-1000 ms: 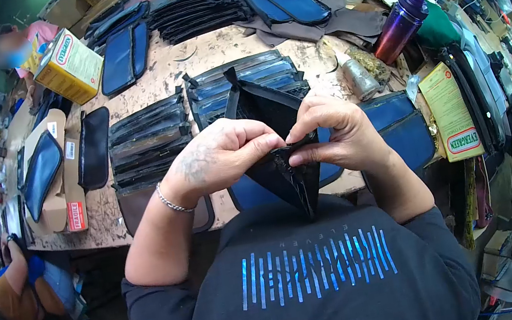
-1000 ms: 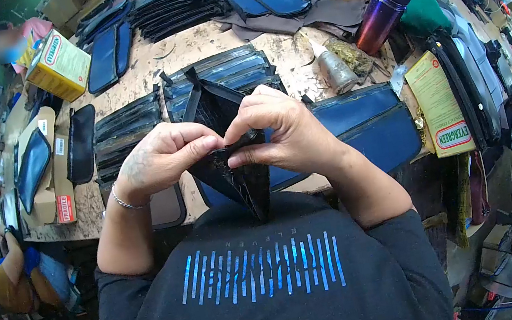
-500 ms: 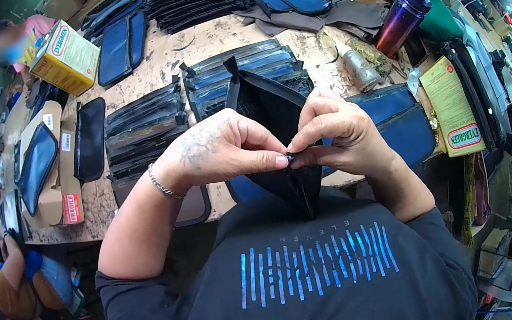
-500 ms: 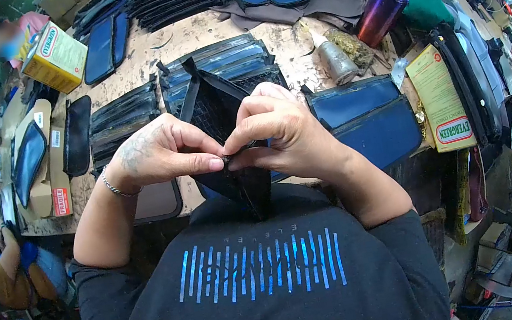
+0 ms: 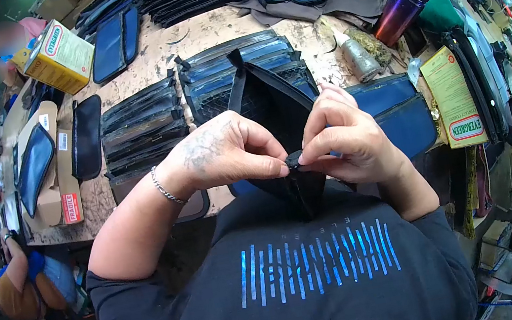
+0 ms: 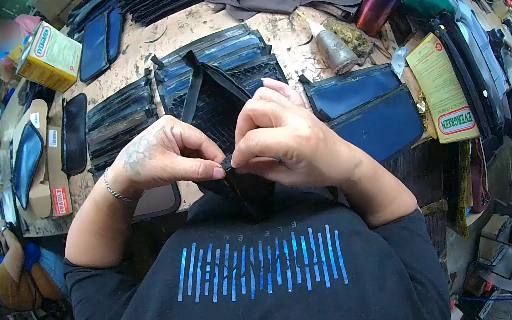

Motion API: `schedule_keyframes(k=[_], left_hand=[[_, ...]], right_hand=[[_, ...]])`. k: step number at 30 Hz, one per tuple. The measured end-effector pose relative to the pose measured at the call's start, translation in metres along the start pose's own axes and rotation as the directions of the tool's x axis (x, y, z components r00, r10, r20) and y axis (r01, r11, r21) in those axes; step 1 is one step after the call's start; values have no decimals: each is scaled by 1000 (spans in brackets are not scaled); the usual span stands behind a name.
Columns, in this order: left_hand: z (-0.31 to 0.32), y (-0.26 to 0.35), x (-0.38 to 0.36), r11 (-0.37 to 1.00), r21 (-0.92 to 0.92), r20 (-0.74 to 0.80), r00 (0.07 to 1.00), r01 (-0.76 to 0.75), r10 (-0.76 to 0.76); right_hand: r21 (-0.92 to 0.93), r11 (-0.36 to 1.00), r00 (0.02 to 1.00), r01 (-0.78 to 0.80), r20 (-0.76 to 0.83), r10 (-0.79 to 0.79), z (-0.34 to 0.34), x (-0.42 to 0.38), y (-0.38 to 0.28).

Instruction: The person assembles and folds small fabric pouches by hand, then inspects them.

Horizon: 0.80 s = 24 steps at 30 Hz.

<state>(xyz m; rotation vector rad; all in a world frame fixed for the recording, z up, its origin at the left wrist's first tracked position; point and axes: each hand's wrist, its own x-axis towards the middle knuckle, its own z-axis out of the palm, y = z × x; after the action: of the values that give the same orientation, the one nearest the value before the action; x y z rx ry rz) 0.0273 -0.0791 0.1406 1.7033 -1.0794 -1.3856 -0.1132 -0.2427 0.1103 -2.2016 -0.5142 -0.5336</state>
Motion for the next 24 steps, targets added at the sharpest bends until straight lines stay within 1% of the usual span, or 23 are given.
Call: schedule_keyframes(k=[2, 4, 6, 7, 8, 9, 10, 11, 12, 13, 14, 15, 16, 17, 19, 20, 22, 23, 24], left_hand=[[3, -1, -1, 1000, -18, -25, 1000, -10, 10], [8, 1, -4, 999, -33, -52, 998, -22, 20], [14, 11, -9, 997, 56, -124, 991, -50, 56], [20, 9, -10, 975, 154, -185, 965, -160, 187], [25, 6, -10, 926, 264, -219, 919, -268, 328], [29, 4, -8, 853, 373, -232, 854, -365, 467], [32, 5, -6, 777, 457, -207, 797, -434, 567], [34, 6, -3, 706, 509, -167, 749, -492, 642], [36, 9, -1, 667, 555, -166, 720, -497, 674], [38, 11, 1, 625, 600, -163, 688, -501, 707], [40, 12, 2, 617, 595, -149, 684, -515, 714], [40, 12, 2, 612, 620, -142, 696, -491, 703], [41, 12, 2, 607, 646, -140, 709, -464, 691], [42, 12, 3, 605, 644, -138, 706, -469, 695], [45, 11, 3, 531, 733, -127, 682, -425, 721], [46, 9, 3, 533, 733, -131, 682, -422, 720], [46, 7, 4, 591, 664, -146, 695, -459, 704], [44, 7, 4, 591, 664, -149, 694, -458, 704], [42, 8, 3, 651, 614, -154, 741, -446, 653]], right_hand=[[-81, 996, 999, 25, -26, -27, 0, -1, -3], [-94, 995, 999, 32, -31, -35, 0, -4, -6], [-110, 993, 998, 41, -39, -46, -4, -4, -8], [-46, 998, 999, 35, -30, -36, -7, -4, -9], [16, 1000, 999, 26, -21, -25, -10, -4, -11], [9, 1000, 999, 21, -30, -21, -12, -4, -13], [37, 998, 997, -58, -51, 60, -14, -4, -14], [65, 988, 987, -138, -70, 142, -16, -4, -17], [38, 990, 991, -134, -24, 135, -21, -2, -20], [26, 989, 989, -144, -34, 145, -23, -2, -23], [-56, 986, 986, -159, 35, 161, -24, -2, -25], [-135, 977, 978, -167, 105, 182, -26, -3, -27], [-156, 969, 964, -194, 152, 218, -27, -3, -29], [-161, 967, 963, -197, 151, 221, -28, -4, -29], [-181, 973, 973, -143, 155, 172, -27, -5, -27], [-179, 974, 973, -140, 159, 169, -26, -5, -27], [-120, 973, 962, -200, 165, 218, -27, -6, -26], [-120, 973, 962, -197, 167, 216, -27, -6, -26], [-110, 972, 962, -208, 156, 223, -27, -6, -26]])
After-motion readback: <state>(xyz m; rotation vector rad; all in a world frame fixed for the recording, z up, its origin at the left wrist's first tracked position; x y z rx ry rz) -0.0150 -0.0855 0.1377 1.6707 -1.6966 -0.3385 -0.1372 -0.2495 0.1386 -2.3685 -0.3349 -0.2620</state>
